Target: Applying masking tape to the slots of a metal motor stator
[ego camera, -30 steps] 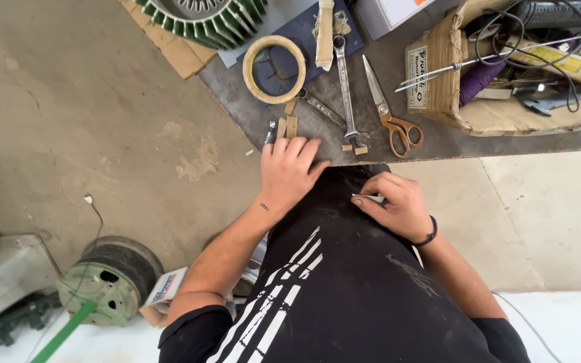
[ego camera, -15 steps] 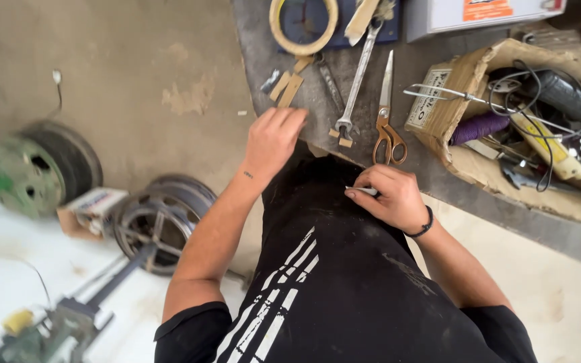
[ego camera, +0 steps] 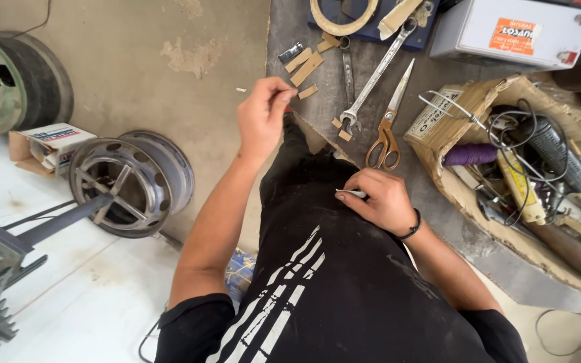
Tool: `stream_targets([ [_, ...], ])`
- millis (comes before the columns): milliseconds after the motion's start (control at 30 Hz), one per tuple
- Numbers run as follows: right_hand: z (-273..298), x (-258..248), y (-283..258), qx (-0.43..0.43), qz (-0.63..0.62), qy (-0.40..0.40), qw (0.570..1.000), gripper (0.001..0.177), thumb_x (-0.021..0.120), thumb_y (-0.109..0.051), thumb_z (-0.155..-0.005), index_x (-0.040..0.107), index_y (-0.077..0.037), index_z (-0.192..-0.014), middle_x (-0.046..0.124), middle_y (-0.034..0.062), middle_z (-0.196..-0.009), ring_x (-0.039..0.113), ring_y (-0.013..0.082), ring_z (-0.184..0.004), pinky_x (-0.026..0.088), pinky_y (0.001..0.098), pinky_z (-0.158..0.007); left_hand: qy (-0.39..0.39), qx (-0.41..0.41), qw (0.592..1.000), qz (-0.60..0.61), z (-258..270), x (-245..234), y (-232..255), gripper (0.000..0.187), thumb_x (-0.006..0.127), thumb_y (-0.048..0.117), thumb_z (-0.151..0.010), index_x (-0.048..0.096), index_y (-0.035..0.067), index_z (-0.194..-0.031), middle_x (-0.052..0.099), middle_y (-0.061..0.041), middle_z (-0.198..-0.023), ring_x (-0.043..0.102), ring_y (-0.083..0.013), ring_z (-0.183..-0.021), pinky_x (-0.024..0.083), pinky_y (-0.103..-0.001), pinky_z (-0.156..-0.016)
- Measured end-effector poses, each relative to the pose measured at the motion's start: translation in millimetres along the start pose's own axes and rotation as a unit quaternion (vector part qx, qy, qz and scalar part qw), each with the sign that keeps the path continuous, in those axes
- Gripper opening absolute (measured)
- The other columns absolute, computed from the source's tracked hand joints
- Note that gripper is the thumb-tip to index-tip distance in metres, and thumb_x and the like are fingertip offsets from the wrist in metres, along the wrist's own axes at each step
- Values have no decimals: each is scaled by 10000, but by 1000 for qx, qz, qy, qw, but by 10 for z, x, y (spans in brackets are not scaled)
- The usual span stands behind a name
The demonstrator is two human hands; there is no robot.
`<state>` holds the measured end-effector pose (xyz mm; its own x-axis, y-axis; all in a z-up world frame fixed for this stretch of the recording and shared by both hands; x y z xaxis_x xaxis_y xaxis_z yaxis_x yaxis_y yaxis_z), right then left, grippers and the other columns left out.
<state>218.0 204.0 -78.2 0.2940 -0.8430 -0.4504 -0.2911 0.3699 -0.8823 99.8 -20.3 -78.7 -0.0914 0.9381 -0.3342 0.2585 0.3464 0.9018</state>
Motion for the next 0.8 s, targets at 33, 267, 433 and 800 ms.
stream_targets([
  [33, -11, -11, -5, -2, 3, -3, 1000, 101, 814, -198, -892, 740, -136, -863, 740, 31, -836, 726, 277, -747, 550, 354, -622, 4, 0, 1000, 2, 42, -11, -31, 29, 642, 21, -1014, 647, 32, -1041, 755, -144, -888, 750, -287, -860, 591, -375, -772],
  [267, -41, -72, 8, 11, 2, -3, 1000, 104, 834, -188, -875, 743, -139, -868, 735, 34, -840, 723, 275, -733, 552, 361, -606, -47, -177, 956, 230, 602, 271, -290, 163, 548, 11, -1038, 591, 36, -1193, 694, -118, -874, 651, -152, -619, 539, -257, -582],
  [433, -68, -138, -53, -6, 16, 11, 1000, 144, 868, -195, -853, 750, -142, -918, 735, 24, -891, 716, 253, -711, 562, 363, -586, -140, -256, 896, 334, 1258, 597, -152, 416, 564, -28, -1000, 486, 19, -1406, 728, -134, -1082, 721, -147, -853, 606, -244, -726],
  [800, -211, 166, -376, -124, -29, -19, 992, 199, 909, -111, -836, 711, -87, -837, 713, 79, -905, 686, 233, -654, 548, 328, -552, -118, -287, 860, 404, 1719, 276, 278, 131, 800, 47, -881, 734, -5, -981, 688, -166, -1181, 726, -136, -896, 628, -260, -738],
])
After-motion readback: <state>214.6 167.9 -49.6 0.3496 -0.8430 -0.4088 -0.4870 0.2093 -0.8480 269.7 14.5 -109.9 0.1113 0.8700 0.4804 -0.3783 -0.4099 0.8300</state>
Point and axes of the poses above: each hand's wrist, its own z-axis away from the middle knuckle, its own x-axis out of the palm, y = z × x, the point moved 9 cm from there along -z, towards the middle knuckle
